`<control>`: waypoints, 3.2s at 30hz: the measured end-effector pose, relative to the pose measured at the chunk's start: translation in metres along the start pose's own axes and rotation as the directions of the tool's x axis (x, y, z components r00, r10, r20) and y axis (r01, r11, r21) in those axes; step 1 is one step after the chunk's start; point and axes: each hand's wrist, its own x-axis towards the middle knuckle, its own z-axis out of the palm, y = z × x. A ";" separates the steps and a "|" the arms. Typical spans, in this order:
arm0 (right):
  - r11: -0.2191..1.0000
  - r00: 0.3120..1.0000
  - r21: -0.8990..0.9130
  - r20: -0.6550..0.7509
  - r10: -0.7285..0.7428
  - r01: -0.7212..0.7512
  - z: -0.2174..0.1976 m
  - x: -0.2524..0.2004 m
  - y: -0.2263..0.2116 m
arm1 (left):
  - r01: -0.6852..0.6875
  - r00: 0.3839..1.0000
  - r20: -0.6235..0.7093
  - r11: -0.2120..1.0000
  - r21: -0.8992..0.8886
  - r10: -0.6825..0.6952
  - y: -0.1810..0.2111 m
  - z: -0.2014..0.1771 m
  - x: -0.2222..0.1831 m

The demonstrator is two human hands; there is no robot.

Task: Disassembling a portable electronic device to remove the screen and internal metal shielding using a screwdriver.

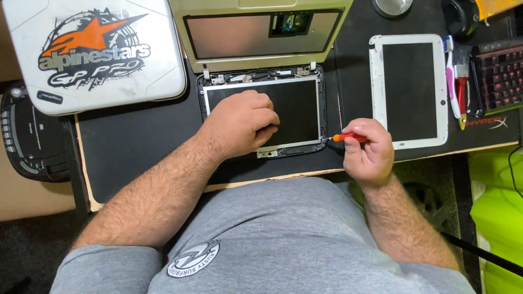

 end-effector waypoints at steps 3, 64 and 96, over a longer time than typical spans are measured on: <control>0.999 0.999 -0.027 0.002 -0.046 0.046 0.000 -0.001 0.002 | -0.031 0.999 0.012 0.991 0.130 0.030 -0.004 0.009 -0.002; 0.945 0.999 0.324 -0.014 0.044 -0.037 -0.001 0.037 -0.035 | -0.008 1.000 -0.019 0.960 -0.281 0.003 0.050 0.090 0.056; 0.976 0.997 0.211 0.050 -0.058 0.046 -0.013 0.045 -0.043 | 0.008 1.000 0.021 0.973 -0.229 -0.003 0.057 0.079 0.056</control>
